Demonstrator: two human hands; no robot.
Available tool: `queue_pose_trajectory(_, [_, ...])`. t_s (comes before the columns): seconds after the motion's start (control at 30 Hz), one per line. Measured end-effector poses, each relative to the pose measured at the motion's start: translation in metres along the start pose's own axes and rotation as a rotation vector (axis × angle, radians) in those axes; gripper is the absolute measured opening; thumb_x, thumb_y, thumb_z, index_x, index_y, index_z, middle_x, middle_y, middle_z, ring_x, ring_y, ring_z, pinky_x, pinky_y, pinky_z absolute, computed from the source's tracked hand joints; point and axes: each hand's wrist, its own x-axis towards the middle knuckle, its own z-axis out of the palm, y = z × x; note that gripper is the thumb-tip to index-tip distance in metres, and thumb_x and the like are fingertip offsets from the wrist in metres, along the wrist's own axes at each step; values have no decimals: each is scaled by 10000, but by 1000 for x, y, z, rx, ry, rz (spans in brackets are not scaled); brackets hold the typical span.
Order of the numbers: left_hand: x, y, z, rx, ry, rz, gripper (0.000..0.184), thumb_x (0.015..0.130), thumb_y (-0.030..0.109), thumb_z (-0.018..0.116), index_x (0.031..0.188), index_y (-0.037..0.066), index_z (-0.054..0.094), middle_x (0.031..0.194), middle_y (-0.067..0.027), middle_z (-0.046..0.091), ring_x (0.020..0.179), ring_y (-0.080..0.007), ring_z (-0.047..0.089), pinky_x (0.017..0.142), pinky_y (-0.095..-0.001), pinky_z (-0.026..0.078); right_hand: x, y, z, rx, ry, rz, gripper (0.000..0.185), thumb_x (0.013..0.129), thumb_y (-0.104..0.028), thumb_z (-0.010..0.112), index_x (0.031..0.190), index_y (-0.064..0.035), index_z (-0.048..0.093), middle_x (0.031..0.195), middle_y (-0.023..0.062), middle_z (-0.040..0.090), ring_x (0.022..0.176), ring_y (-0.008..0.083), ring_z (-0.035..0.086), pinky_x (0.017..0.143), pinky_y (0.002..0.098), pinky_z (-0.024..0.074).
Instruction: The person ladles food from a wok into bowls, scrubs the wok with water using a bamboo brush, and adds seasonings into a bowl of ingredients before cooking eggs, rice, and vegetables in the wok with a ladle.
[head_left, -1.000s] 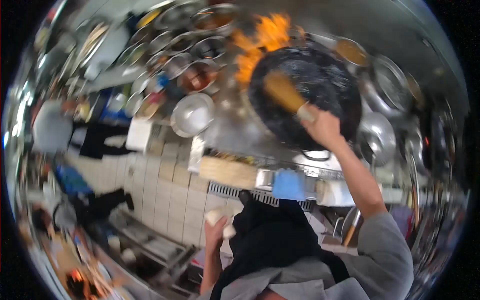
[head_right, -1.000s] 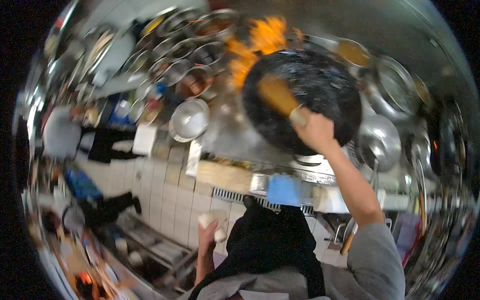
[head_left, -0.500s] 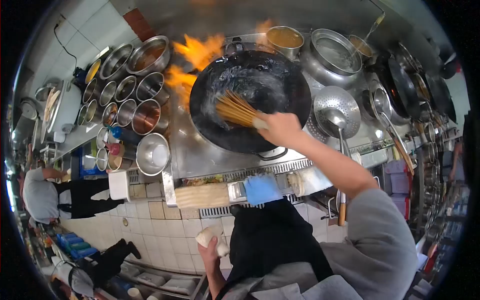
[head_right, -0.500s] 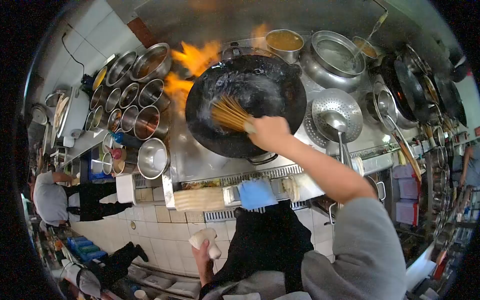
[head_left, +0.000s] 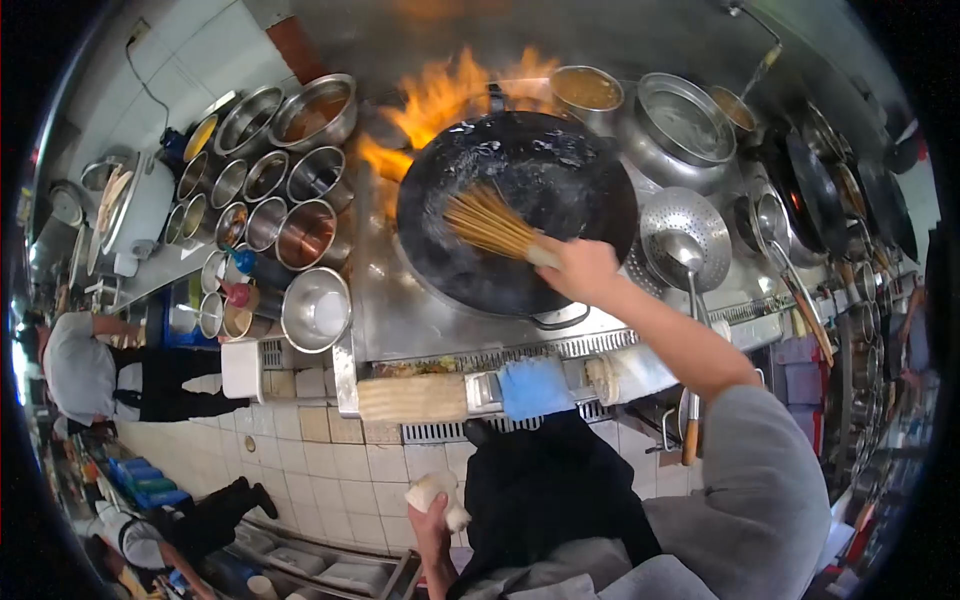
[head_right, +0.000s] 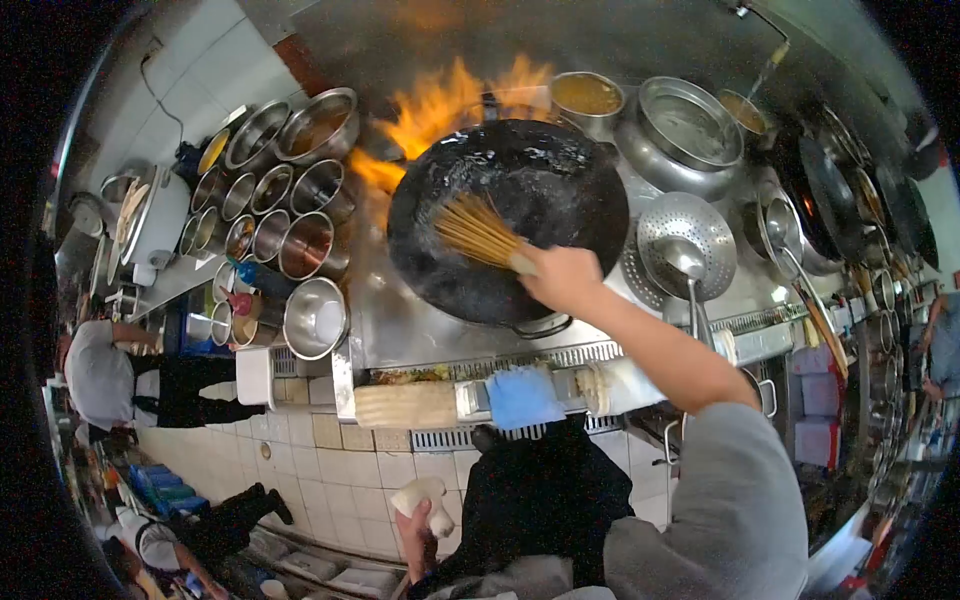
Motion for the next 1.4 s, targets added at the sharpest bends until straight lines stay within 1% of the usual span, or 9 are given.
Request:
queue_pose_trajectory(0.13, [-22, -5, -22, -42, 104, 9, 443, 780, 91, 690, 1169, -27, 517, 1004, -102, 616, 856, -183, 605, 727, -312, 495, 47, 78, -27, -185, 84, 262, 298, 847, -391, 552, 907, -119, 657, 854, 142, 692, 783, 312, 681, 670, 449, 530])
queue_pose_trajectory(0.33, [-4, 7, -18, 105, 4, -72, 426, 784, 81, 685, 1167, -14, 525, 973, -89, 618, 824, -166, 599, 705, -296, 490, 114, -14, 54, 838, 131, 447, 562, 706, -402, 741, 1191, -143, 626, 1117, 146, 654, 1057, 332, 612, 917, 394, 465])
queue_pose_trajectory(0.43, [0, 2, -28, 36, 46, -28, 416, 795, 93, 672, 1169, -12, 525, 967, -83, 614, 810, -160, 596, 690, -283, 484, 54, -6, 48, 885, -62, -2, 472, 768, -291, 715, 1190, -101, 619, 1065, 154, 662, 980, 269, 637, 861, 343, 474])
queue_pose_trajectory(0.6, [-8, -4, -52, 16, 185, -5, 398, 804, 118, 657, 1157, -20, 535, 971, -75, 610, 825, -160, 593, 699, -287, 482, 23, -15, -30, 826, -387, 199, 454, 767, -243, 706, 1163, -33, 631, 816, 111, 662, 496, 156, 579, 444, 270, 449])
queue_pose_trajectory(0.73, [20, 16, -45, 46, 16, -65, 411, 800, 105, 661, 1166, -25, 527, 983, -79, 611, 841, -168, 595, 722, -300, 489, 137, -37, 57, 1114, 261, 465, 450, 794, -345, 658, 1156, -79, 630, 766, 109, 652, 450, 163, 558, 443, 292, 456])
queue_pose_trajectory(0.83, [34, 21, -43, 13, -25, -35, 419, 797, 90, 663, 1173, -31, 524, 1000, -85, 612, 844, -176, 599, 728, -306, 492, 101, -53, 22, 897, -39, 339, 473, 799, -355, 654, 1193, -99, 607, 862, 123, 673, 607, 203, 642, 598, 336, 514])
queue_pose_trajectory(0.9, [26, 28, -38, -29, 17, -20, 416, 798, 79, 662, 1174, -32, 523, 1002, -87, 613, 841, -177, 600, 724, -310, 494, 42, -37, 1, 629, -181, 133, 528, 773, -435, 682, 1192, -122, 614, 1124, 134, 650, 1061, 295, 616, 913, 381, 462])
queue_pose_trajectory(1.17, [36, 26, -29, -29, 75, 2, 410, 800, 89, 673, 1170, -19, 533, 1009, -92, 625, 853, -175, 604, 725, -310, 498, 123, 30, -41, 38, 2, 310, 421, 832, -396, 444, 1029, -99, 667, 1019, 180, 664, 972, 349, 635, 816, 457, 508])
queue_pose_trajectory(1.4, [60, 17, -13, 95, -104, 68, 443, 789, 117, 692, 1185, -13, 542, 1041, -88, 630, 917, -174, 605, 798, -313, 490, 10, -16, -23, -15, -114, 37, 374, 801, -357, 624, 1132, -184, 624, 836, 183, 676, 776, 364, 666, 720, 465, 538])
